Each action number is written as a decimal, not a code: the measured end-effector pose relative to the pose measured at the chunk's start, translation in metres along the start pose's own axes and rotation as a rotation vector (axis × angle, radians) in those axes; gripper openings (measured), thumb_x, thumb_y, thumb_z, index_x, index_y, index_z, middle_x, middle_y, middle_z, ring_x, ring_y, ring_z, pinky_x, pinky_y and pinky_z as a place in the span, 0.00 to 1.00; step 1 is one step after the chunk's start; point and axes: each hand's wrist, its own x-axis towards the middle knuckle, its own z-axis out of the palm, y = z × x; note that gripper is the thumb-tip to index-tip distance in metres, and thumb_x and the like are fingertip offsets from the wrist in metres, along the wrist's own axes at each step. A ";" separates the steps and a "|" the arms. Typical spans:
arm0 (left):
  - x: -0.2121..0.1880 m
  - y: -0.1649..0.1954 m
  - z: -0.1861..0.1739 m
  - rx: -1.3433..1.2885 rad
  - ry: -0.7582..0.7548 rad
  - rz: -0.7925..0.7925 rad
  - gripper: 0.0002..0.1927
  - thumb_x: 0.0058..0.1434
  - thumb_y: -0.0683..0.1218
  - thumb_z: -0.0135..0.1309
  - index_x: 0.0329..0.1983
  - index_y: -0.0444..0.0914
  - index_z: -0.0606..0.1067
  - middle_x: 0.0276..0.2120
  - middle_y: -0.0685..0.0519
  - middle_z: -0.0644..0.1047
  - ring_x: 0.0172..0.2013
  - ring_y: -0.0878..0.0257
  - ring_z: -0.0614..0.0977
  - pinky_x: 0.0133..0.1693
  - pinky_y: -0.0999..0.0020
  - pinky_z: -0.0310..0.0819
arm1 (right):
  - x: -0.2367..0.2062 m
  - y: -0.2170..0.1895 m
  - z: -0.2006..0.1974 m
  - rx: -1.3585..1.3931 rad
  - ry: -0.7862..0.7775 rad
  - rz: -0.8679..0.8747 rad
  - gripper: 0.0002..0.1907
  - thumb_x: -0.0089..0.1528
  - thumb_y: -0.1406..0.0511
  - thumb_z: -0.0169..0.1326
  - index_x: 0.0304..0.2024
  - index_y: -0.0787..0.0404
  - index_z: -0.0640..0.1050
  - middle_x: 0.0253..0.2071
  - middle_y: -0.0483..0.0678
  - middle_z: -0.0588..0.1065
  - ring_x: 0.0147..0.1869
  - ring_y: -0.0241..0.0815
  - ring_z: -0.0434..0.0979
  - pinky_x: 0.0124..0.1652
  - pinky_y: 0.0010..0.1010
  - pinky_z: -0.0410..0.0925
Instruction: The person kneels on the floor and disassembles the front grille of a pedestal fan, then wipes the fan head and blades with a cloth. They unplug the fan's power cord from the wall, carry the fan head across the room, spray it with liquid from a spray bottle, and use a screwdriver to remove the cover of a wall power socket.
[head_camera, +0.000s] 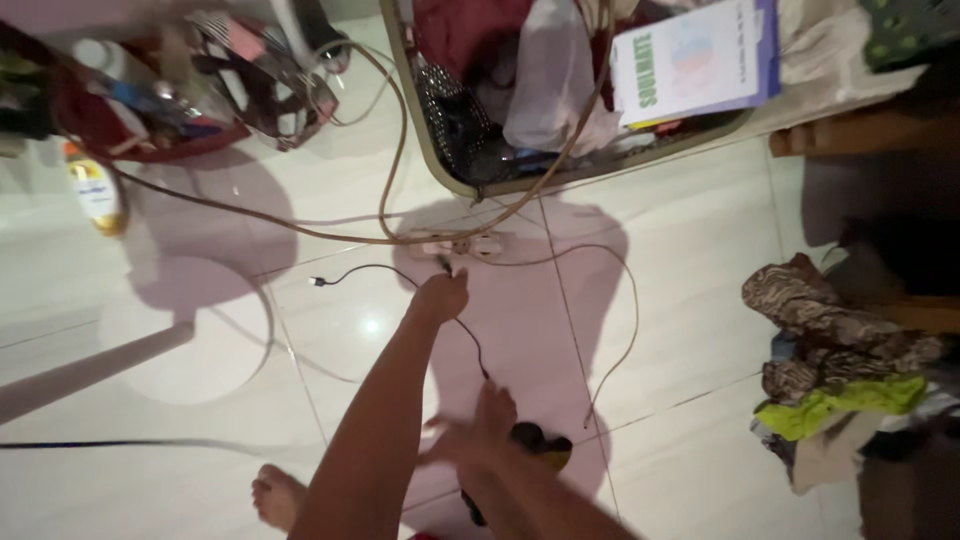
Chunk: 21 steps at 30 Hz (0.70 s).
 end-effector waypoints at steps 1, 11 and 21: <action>0.007 -0.006 0.012 -0.066 0.086 -0.028 0.26 0.74 0.54 0.38 0.37 0.33 0.82 0.38 0.32 0.80 0.42 0.35 0.79 0.47 0.42 0.72 | 0.008 0.011 -0.028 -0.125 0.195 0.028 0.33 0.59 0.50 0.60 0.59 0.60 0.72 0.52 0.58 0.73 0.57 0.56 0.71 0.56 0.43 0.63; 0.045 -0.026 0.077 -0.446 0.250 -0.246 0.19 0.67 0.55 0.43 0.49 0.38 0.75 0.42 0.36 0.80 0.46 0.33 0.79 0.47 0.42 0.72 | 0.102 0.050 -0.230 -0.748 0.780 0.084 0.41 0.49 0.50 0.68 0.57 0.66 0.70 0.51 0.63 0.76 0.55 0.60 0.75 0.55 0.46 0.68; 0.033 -0.021 0.116 -0.205 0.220 -0.269 0.14 0.68 0.50 0.40 0.45 0.38 0.73 0.40 0.37 0.80 0.42 0.36 0.80 0.44 0.42 0.73 | 0.105 0.075 -0.240 -0.502 0.727 -0.063 0.21 0.57 0.57 0.60 0.50 0.59 0.77 0.46 0.58 0.79 0.51 0.59 0.80 0.50 0.45 0.71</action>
